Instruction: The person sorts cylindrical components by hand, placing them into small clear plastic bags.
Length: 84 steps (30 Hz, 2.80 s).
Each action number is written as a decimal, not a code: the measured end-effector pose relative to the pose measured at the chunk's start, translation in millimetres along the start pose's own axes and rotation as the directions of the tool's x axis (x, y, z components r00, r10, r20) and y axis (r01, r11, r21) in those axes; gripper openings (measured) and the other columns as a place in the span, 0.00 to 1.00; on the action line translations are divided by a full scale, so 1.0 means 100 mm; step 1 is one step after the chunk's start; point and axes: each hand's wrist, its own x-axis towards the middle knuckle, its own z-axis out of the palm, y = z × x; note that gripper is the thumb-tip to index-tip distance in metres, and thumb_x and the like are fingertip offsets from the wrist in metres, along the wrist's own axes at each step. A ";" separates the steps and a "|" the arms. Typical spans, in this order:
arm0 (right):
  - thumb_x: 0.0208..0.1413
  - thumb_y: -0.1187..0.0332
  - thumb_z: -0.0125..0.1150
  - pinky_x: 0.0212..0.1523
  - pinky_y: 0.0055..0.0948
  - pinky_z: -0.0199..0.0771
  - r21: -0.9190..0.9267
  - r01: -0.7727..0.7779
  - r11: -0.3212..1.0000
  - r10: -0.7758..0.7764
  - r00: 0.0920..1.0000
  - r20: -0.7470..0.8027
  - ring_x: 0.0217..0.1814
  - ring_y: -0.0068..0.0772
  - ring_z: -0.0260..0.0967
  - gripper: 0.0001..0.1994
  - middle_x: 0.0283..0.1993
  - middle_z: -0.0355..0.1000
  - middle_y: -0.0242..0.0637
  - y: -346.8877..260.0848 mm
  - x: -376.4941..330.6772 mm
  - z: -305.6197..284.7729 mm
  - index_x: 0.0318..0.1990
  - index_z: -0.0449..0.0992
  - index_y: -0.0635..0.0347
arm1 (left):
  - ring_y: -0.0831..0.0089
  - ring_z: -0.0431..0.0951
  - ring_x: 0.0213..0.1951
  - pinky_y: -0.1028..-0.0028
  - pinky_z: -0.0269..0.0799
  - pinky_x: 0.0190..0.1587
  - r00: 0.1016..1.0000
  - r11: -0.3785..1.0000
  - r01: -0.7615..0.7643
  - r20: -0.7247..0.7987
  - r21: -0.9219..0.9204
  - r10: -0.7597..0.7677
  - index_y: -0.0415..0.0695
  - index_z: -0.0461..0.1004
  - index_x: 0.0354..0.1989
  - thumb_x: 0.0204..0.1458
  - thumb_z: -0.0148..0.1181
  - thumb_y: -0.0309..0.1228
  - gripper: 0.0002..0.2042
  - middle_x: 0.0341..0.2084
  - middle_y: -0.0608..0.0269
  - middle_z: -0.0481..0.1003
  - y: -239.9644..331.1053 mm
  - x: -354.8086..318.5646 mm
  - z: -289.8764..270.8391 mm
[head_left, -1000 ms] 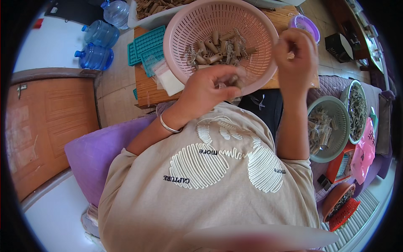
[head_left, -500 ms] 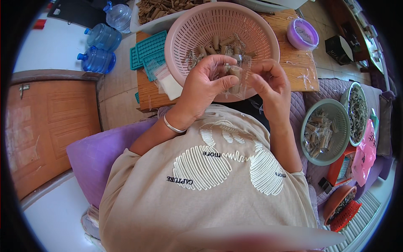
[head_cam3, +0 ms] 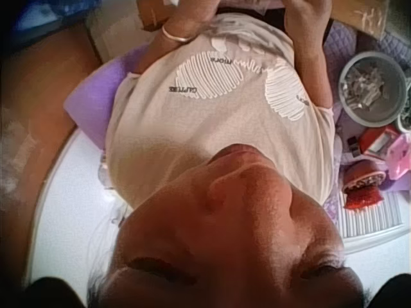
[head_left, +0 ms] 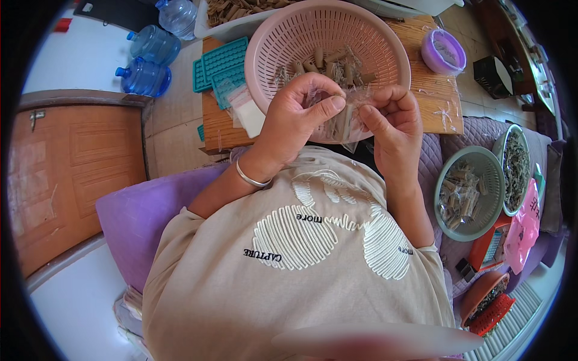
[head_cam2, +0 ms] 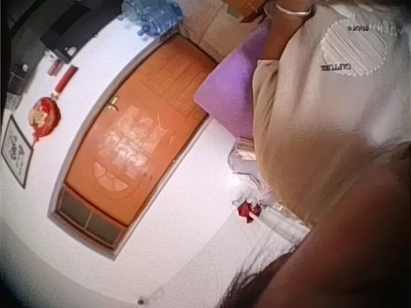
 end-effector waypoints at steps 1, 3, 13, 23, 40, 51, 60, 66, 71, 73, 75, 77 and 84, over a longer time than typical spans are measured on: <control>0.56 0.78 0.62 0.36 0.15 0.71 0.045 -0.016 0.999 0.017 1.000 -0.017 0.35 0.16 0.69 0.10 0.37 0.73 0.31 -0.02 -0.01 0.02 0.44 0.70 0.63 | 0.85 0.72 0.36 0.83 0.69 0.42 1.000 1.000 0.002 -0.001 0.000 -0.002 0.40 0.74 0.40 0.55 0.64 0.27 0.07 0.33 0.70 0.74 0.02 -0.01 0.00; 0.56 0.77 0.62 0.35 0.15 0.72 0.091 -0.033 0.995 0.036 0.999 -0.034 0.35 0.16 0.70 0.12 0.37 0.73 0.32 -0.04 -0.03 0.04 0.46 0.70 0.63 | 0.86 0.71 0.34 0.84 0.69 0.40 0.996 0.997 -0.081 0.027 0.014 0.081 0.40 0.74 0.39 0.54 0.63 0.25 0.07 0.32 0.71 0.73 0.06 -0.02 -0.01; 0.57 0.79 0.59 0.32 0.15 0.72 0.384 -0.180 0.906 0.171 0.984 0.059 0.33 0.19 0.72 0.06 0.35 0.74 0.32 -0.12 -0.15 0.07 0.42 0.73 0.63 | 0.84 0.70 0.31 0.82 0.66 0.33 0.935 0.957 -0.286 0.203 -0.051 0.290 0.42 0.72 0.38 0.56 0.61 0.23 0.04 0.31 0.70 0.72 0.09 -0.10 -0.09; 0.58 0.79 0.56 0.33 0.17 0.69 0.420 -0.197 0.886 0.106 0.967 0.230 0.34 0.19 0.67 0.03 0.37 0.71 0.35 -0.17 -0.12 0.00 0.38 0.74 0.62 | 0.69 0.69 0.30 0.73 0.66 0.35 0.682 0.665 -0.679 0.602 0.311 0.415 0.43 0.74 0.36 0.53 0.61 0.24 0.04 0.29 0.60 0.70 0.33 -0.01 -0.26; 0.48 0.75 0.64 0.39 0.29 0.71 -0.933 -0.350 -0.086 -0.156 0.930 -0.334 0.36 0.32 0.71 0.11 0.34 0.71 0.38 -1.32 -0.71 -1.27 0.40 0.73 0.62 | 0.69 0.74 0.47 0.77 0.67 0.37 0.961 0.765 0.272 0.209 -0.583 -0.182 0.35 0.68 0.53 0.59 0.50 0.25 0.14 0.49 0.50 0.72 -0.15 0.20 0.12; 0.43 0.74 0.73 0.33 0.22 0.70 -0.716 0.071 0.694 -0.106 0.994 -0.004 0.35 0.25 0.69 0.18 0.36 0.72 0.34 -0.26 -0.11 -0.05 0.42 0.74 0.63 | 0.64 0.69 0.58 0.67 0.67 0.58 0.972 0.873 0.218 0.175 -0.436 -0.155 0.39 0.71 0.48 0.63 0.48 0.30 0.10 0.55 0.55 0.70 -0.19 0.23 0.22; 0.57 0.77 0.62 0.36 0.16 0.68 -0.064 -0.163 0.985 0.164 0.986 0.021 0.38 0.16 0.69 0.08 0.37 0.74 0.29 -0.02 0.11 -0.05 0.42 0.72 0.64 | 0.69 0.66 0.58 0.70 0.62 0.61 0.990 0.888 0.091 0.140 -0.451 -0.031 0.41 0.62 0.58 0.57 0.59 0.30 0.21 0.56 0.59 0.66 -0.11 0.13 0.14; 0.58 0.78 0.60 0.37 0.16 0.69 0.034 -0.174 0.984 0.176 0.982 -0.062 0.37 0.16 0.70 0.10 0.37 0.74 0.33 0.01 0.10 -0.03 0.45 0.68 0.65 | 0.77 0.68 0.49 0.77 0.66 0.56 0.999 0.970 0.029 0.033 -0.239 -0.022 0.42 0.60 0.59 0.52 0.62 0.20 0.26 0.48 0.63 0.66 -0.15 0.13 0.10; 0.55 0.78 0.63 0.37 0.17 0.72 -0.073 -0.125 0.989 0.119 0.989 -0.085 0.37 0.19 0.71 0.17 0.36 0.74 0.36 -0.02 0.11 0.00 0.49 0.64 0.64 | 0.80 0.70 0.45 0.79 0.69 0.51 0.995 0.995 -0.095 0.012 0.002 0.095 0.41 0.58 0.61 0.52 0.61 0.18 0.28 0.47 0.63 0.66 -0.16 0.08 0.08; 0.52 0.80 0.66 0.38 0.18 0.72 -0.122 -0.107 0.987 0.097 0.991 -0.091 0.37 0.19 0.71 0.20 0.36 0.73 0.35 0.02 0.12 -0.04 0.49 0.63 0.65 | 0.79 0.70 0.44 0.79 0.71 0.50 0.992 0.989 -0.126 0.003 0.078 0.126 0.41 0.57 0.62 0.51 0.62 0.18 0.29 0.48 0.61 0.66 -0.17 0.07 0.08; 0.51 0.80 0.67 0.38 0.17 0.72 -0.131 -0.092 0.987 0.081 0.993 -0.088 0.36 0.19 0.71 0.21 0.35 0.73 0.34 0.02 0.12 -0.06 0.50 0.64 0.65 | 0.79 0.71 0.45 0.78 0.71 0.50 0.983 0.980 -0.181 0.012 0.083 0.181 0.41 0.56 0.62 0.51 0.62 0.19 0.30 0.49 0.60 0.65 -0.16 0.05 0.08; 0.50 0.80 0.67 0.38 0.17 0.72 -0.147 -0.076 0.986 0.064 0.994 -0.085 0.36 0.18 0.71 0.22 0.34 0.72 0.33 0.00 0.12 -0.05 0.50 0.64 0.65 | 0.78 0.71 0.45 0.78 0.71 0.50 0.971 0.968 -0.238 0.022 0.080 0.237 0.41 0.55 0.63 0.51 0.63 0.19 0.31 0.50 0.59 0.65 -0.16 0.03 0.06; 0.45 0.82 0.69 0.35 0.19 0.71 -0.490 0.033 0.871 -0.075 0.995 -0.066 0.34 0.19 0.69 0.25 0.33 0.72 0.32 0.00 0.04 -0.05 0.52 0.67 0.63 | 0.75 0.75 0.46 0.76 0.74 0.48 0.948 0.880 -0.309 0.192 0.362 0.254 0.40 0.70 0.51 0.51 0.62 0.19 0.18 0.50 0.59 0.67 -0.02 0.06 -0.02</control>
